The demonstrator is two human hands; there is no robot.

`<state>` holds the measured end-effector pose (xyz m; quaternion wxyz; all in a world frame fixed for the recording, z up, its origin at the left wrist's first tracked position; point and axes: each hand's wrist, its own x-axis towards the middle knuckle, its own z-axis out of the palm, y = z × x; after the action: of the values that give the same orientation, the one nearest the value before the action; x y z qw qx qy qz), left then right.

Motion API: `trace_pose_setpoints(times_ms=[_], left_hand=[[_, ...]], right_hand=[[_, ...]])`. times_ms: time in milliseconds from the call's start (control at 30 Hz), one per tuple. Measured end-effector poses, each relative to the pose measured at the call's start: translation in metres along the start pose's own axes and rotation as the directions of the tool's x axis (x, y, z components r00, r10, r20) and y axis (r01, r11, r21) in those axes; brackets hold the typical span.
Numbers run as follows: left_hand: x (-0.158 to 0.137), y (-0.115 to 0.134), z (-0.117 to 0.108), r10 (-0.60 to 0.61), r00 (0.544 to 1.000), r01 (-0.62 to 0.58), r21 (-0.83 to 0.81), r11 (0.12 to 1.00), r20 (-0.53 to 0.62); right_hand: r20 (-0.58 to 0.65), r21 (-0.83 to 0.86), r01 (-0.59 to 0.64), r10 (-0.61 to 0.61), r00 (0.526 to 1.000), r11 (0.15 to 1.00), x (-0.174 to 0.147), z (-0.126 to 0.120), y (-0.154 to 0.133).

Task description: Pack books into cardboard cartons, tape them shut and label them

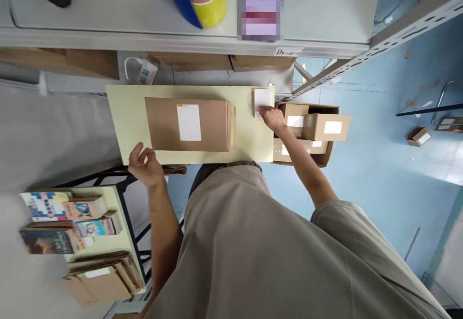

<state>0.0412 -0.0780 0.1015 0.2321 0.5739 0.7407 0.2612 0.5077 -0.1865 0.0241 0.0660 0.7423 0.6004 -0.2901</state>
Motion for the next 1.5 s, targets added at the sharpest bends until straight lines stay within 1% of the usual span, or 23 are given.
trace_pose_setpoints(times_ms=[100,133,200,267,333,400,467,500,533,600,633,667,733,800,867,900,1000,1100,1200,1300,1400,1500], left_hand=[[-0.001,0.03,0.007,-0.019,0.996,0.01,-0.104,0.995,-0.084],[-0.003,0.042,0.011,0.02,0.998,-0.029,-0.144,0.989,-0.061],[-0.01,0.068,0.022,0.164,0.986,-0.16,-0.221,0.962,-0.002],[-0.017,0.095,0.034,0.339,0.939,-0.31,-0.289,0.906,0.053],[-0.025,0.12,0.048,0.466,0.878,-0.406,-0.344,0.847,0.108],[-0.033,0.141,0.06,0.514,0.84,-0.429,-0.364,0.826,0.175],[-0.044,0.157,0.069,0.522,0.812,-0.42,-0.361,0.833,0.26],[-0.05,0.164,0.072,0.526,0.796,-0.417,-0.358,0.835,0.3],[-0.055,0.168,0.075,0.532,0.777,-0.417,-0.359,0.835,0.336],[-0.066,0.174,0.077,0.546,0.744,-0.414,-0.375,0.829,0.386],[-0.071,0.175,0.078,0.551,0.731,-0.412,-0.384,0.827,0.403],[-0.075,0.176,0.078,0.555,0.722,-0.41,-0.389,0.825,0.414],[-0.081,0.175,0.079,0.561,0.711,-0.411,-0.396,0.821,0.424],[-0.083,0.174,0.079,0.565,0.706,-0.414,-0.399,0.818,0.426],[-0.085,0.174,0.08,0.568,0.703,-0.418,-0.398,0.817,0.428],[-0.085,0.174,0.08,0.57,0.699,-0.421,-0.395,0.816,0.432],[-0.087,0.175,0.083,0.574,0.682,-0.429,-0.386,0.816,0.454],[-0.088,0.175,0.092,0.585,0.649,-0.434,-0.395,0.81,0.486],[-0.089,0.174,0.111,0.587,0.597,-0.427,-0.403,0.81,0.547],[-0.09,0.172,0.139,0.537,0.524,-0.398,-0.367,0.841,0.661],[-0.093,0.169,0.174,0.412,0.469,-0.362,-0.255,0.897,0.781],[-0.098,0.164,0.21,0.251,0.429,-0.339,-0.104,0.935,0.868]], right_hand=[[-0.004,-0.025,-0.057,0.057,0.998,0.998,0.0,-0.013,-0.004],[-0.015,-0.028,-0.07,0.07,0.997,0.997,0.001,-0.017,-0.004],[-0.044,-0.023,-0.093,0.091,0.995,0.995,0.001,-0.027,-0.004],[-0.069,-0.015,-0.113,0.112,0.991,0.993,0.002,-0.035,-0.004],[-0.046,-0.008,-0.104,0.103,0.994,0.995,0.003,-0.04,-0.003],[0.043,0.012,-0.06,0.06,0.997,0.998,0.007,-0.04,-0.002],[0.108,0.039,-0.015,0.011,0.994,0.999,0.018,-0.035,0.002],[0.097,0.048,0.001,-0.006,0.995,0.999,0.027,-0.032,0.005],[0.054,0.054,0.016,-0.019,0.998,0.998,0.037,-0.027,0.009],[-0.073,0.071,0.044,-0.039,0.997,0.997,0.063,-0.018,0.019],[-0.122,0.086,0.056,-0.045,0.991,0.995,0.076,-0.013,0.024],[-0.145,0.105,0.063,-0.047,0.988,0.992,0.089,-0.009,0.029],[-0.132,0.126,0.061,-0.045,0.99,0.99,0.108,-0.002,0.037],[-0.083,0.11,0.049,-0.04,0.996,0.993,0.114,0.001,0.04],[-0.067,0.081,0.042,-0.037,0.997,0.996,0.11,0.0,0.039],[-0.081,0.071,0.043,-0.038,0.996,0.997,0.104,-0.001,0.036],[-0.188,0.064,0.033,-0.021,0.982,0.997,0.081,-0.004,0.028],[-0.27,0.068,0.009,0.01,0.963,0.998,0.053,-0.005,0.02],[-0.294,0.065,0.04,-0.019,0.956,0.997,0.022,-0.003,0.014],[-0.287,0.068,0.09,-0.067,0.956,0.994,-0.003,0.0,0.013],[-0.299,0.078,0.085,-0.058,0.953,0.993,-0.011,-0.002,0.016],[-0.346,0.096,0.073,-0.035,0.938,0.993,-0.002,-0.009,0.022]])
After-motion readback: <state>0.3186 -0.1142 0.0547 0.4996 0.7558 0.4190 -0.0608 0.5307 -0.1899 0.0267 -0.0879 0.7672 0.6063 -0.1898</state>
